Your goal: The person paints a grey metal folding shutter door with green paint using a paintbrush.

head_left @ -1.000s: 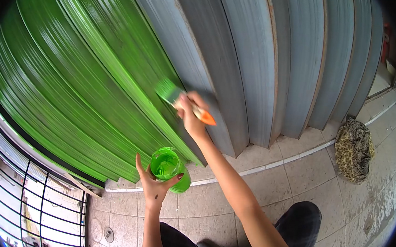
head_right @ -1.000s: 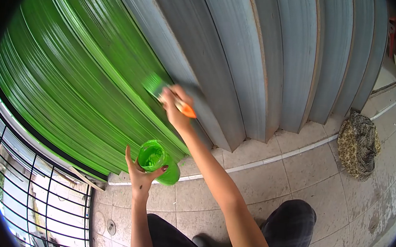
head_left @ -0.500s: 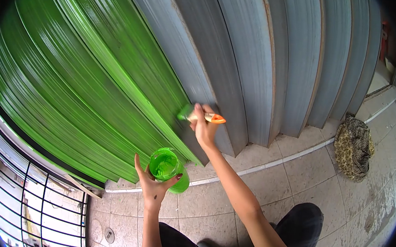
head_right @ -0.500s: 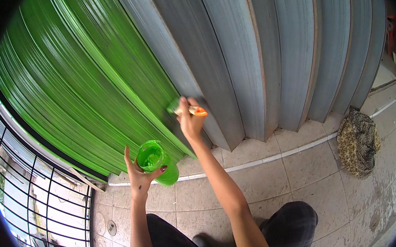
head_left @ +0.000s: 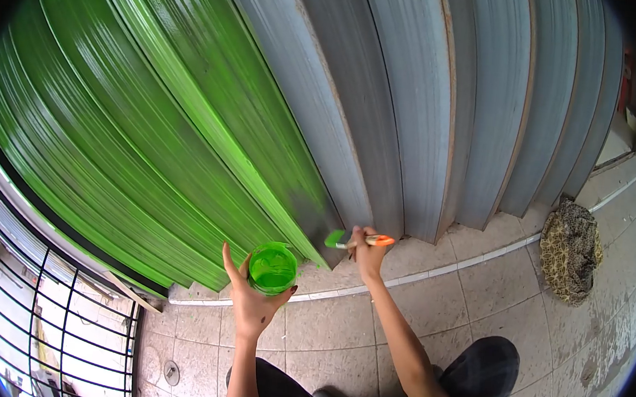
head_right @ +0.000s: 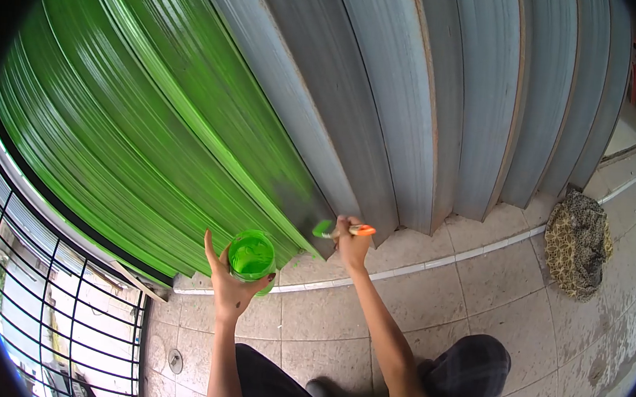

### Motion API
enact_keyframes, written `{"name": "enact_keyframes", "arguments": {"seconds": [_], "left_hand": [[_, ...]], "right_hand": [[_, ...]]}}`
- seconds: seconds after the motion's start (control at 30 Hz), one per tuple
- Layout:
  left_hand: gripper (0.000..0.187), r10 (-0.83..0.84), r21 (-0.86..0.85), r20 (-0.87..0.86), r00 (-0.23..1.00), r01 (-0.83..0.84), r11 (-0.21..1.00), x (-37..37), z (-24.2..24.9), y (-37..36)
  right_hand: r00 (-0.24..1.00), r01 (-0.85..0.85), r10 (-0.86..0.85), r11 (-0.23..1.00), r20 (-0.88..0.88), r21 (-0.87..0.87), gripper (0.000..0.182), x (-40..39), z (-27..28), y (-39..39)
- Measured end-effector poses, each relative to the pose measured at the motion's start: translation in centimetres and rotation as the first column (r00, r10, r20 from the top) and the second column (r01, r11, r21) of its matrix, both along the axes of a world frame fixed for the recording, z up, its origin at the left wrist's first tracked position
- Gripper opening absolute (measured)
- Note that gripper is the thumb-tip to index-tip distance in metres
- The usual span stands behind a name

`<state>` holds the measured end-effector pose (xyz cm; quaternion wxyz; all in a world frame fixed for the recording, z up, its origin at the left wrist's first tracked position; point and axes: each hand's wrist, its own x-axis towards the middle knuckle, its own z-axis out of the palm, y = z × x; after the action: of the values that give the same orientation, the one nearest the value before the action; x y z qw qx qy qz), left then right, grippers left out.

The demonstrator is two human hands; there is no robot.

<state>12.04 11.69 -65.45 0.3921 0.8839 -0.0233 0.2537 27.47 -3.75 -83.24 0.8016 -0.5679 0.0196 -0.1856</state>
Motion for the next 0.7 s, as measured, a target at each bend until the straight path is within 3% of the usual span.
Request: {"name": "enact_keyframes", "arguments": {"seconds": [0.07,0.1,0.2,0.33,0.4,0.53,0.57,0.7], "left_hand": [[0.124,0.043,0.120,-0.020,0.999,-0.041,0.992,-0.1,0.4,-0.5],[0.122,0.059,0.167,-0.029,0.998,-0.053,0.984,-0.1,0.5,-0.6],[0.119,0.057,0.305,0.002,0.998,-0.055,0.951,0.0,0.1,-0.9],[0.118,0.041,0.427,0.034,0.999,-0.052,0.903,0.4,-0.4,-1.3],[0.117,0.007,0.450,0.021,1.000,-0.016,0.893,0.3,-0.2,-1.5],[0.118,-0.036,0.463,-0.082,0.996,0.070,0.884,0.1,-0.7,-1.6],[0.118,-0.044,0.460,-0.112,0.993,0.091,0.883,0.1,-0.8,-1.6],[0.118,-0.039,0.399,-0.275,0.961,0.150,0.905,-0.1,-0.3,-1.7]], "right_hand": [[0.982,-0.173,0.188,0.950,-0.034,0.260,0.030,-2.8,7.6,-2.5],[0.968,-0.244,0.249,0.919,0.025,0.310,0.025,-3.7,10.0,-2.9],[0.875,-0.478,0.426,0.836,0.232,0.268,0.023,-6.8,15.3,-4.1],[0.767,-0.632,0.612,0.773,0.195,0.060,0.022,-9.5,17.1,-3.5],[0.807,-0.576,0.581,0.814,0.104,-0.074,0.022,-10.1,16.9,-2.7],[0.803,-0.585,0.595,0.773,-0.039,-0.246,0.033,-9.8,16.0,-2.2],[0.837,-0.520,0.547,0.804,0.016,-0.289,0.038,-9.7,15.3,-1.9],[0.861,-0.488,0.507,0.796,-0.047,-0.358,0.039,-10.2,14.9,-1.7]]}}
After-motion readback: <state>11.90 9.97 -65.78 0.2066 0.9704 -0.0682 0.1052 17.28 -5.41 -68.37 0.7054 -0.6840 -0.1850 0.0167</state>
